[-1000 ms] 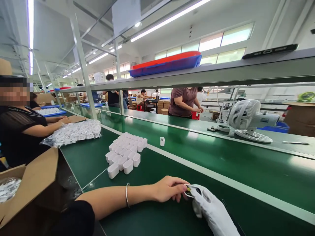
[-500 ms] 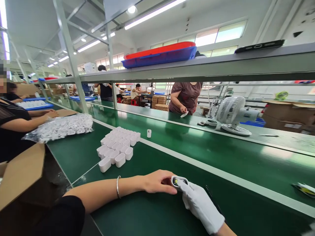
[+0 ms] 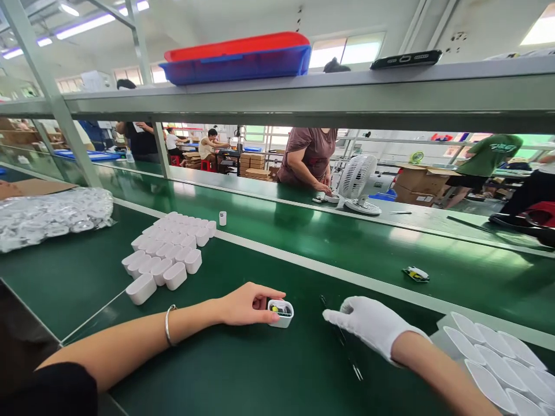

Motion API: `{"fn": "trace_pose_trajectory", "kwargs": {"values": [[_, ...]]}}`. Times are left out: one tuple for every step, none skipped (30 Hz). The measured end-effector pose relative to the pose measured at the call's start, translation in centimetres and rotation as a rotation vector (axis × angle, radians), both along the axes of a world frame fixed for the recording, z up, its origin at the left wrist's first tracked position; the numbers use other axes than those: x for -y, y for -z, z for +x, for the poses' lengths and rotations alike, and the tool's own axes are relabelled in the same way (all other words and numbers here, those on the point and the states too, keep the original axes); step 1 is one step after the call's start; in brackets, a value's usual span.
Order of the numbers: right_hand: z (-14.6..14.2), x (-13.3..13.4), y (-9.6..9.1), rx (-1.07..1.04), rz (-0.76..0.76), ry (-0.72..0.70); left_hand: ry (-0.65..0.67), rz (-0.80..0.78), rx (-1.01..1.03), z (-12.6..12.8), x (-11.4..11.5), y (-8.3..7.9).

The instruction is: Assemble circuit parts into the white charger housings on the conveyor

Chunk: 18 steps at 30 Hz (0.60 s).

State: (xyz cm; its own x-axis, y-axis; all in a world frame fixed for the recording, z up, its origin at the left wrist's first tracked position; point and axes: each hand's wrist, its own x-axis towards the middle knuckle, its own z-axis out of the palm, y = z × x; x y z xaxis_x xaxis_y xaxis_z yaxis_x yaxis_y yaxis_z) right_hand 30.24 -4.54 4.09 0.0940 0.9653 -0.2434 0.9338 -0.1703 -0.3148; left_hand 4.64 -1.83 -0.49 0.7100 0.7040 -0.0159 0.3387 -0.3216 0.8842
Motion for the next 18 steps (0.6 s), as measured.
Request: {"fn": "trace_pose_trajectory", "kwargs": {"values": [[-0.3,0.1,0.4,-0.004,0.034,0.003,0.018,-0.011,-0.001,0.0,0.0,-0.1],[-0.7,0.1,0.7,-0.009,0.058,0.003,0.04,-0.01,0.002,-0.1,-0.1,-0.1],[-1.1,0.2,0.9,-0.034,0.065,0.015,0.058,-0.002,0.006,-0.1,-0.1,-0.1],[-1.6,0.3,1.1,-0.097,0.055,0.042,0.071,0.012,0.008,-0.1,-0.1,-0.2],[-2.0,0.4,1.1,-0.208,0.031,0.08,0.077,0.026,0.011,0.0,-0.1,-0.2],[-2.3,0.5,1.2,-0.359,-0.003,0.113,0.078,0.039,0.013,0.0,-0.1,-0.3],[-2.6,0.5,1.2,-0.533,-0.033,0.14,0.076,0.05,0.016,0.0,-0.1,-0.3],[-2.8,0.5,1.2,-0.711,-0.054,0.153,0.076,0.06,0.018,0.0,-0.1,-0.3],[-3.0,0.5,1.4,-0.885,-0.058,0.157,0.078,0.068,0.02,0.0,-0.1,-0.4],[-3.1,0.4,1.6,-1.049,-0.052,0.154,0.079,0.075,0.021,0.0,-0.1,-0.4],[-3.3,0.4,2.0,-1.204,-0.036,0.161,0.079,0.081,0.021,0.1,-0.1,-0.4],[-3.5,0.3,2.5,-1.347,-0.007,0.183,0.078,0.086,0.021,0.1,-0.1,-0.3],[-3.8,0.2,3.0,-1.473,0.035,0.215,0.076,0.091,0.018,0.1,-0.1,-0.3],[-4.1,0.1,3.5,-1.575,0.088,0.252,0.066,0.101,0.01,0.1,-0.1,-0.2],[-4.3,0.1,4.0,-1.646,0.146,0.295,0.043,0.119,-0.009,0.1,-0.1,-0.2],[-4.6,0.0,4.4,-1.689,0.197,0.341,0.004,0.151,-0.039,0.1,-0.1,-0.1],[-4.8,0.0,4.7,-1.71,0.239,0.392,-0.049,0.192,-0.076,0.1,-0.2,0.0],[-5.0,0.0,4.9,-1.712,0.265,0.44,-0.109,0.231,-0.114,0.0,-0.2,0.0]]}}
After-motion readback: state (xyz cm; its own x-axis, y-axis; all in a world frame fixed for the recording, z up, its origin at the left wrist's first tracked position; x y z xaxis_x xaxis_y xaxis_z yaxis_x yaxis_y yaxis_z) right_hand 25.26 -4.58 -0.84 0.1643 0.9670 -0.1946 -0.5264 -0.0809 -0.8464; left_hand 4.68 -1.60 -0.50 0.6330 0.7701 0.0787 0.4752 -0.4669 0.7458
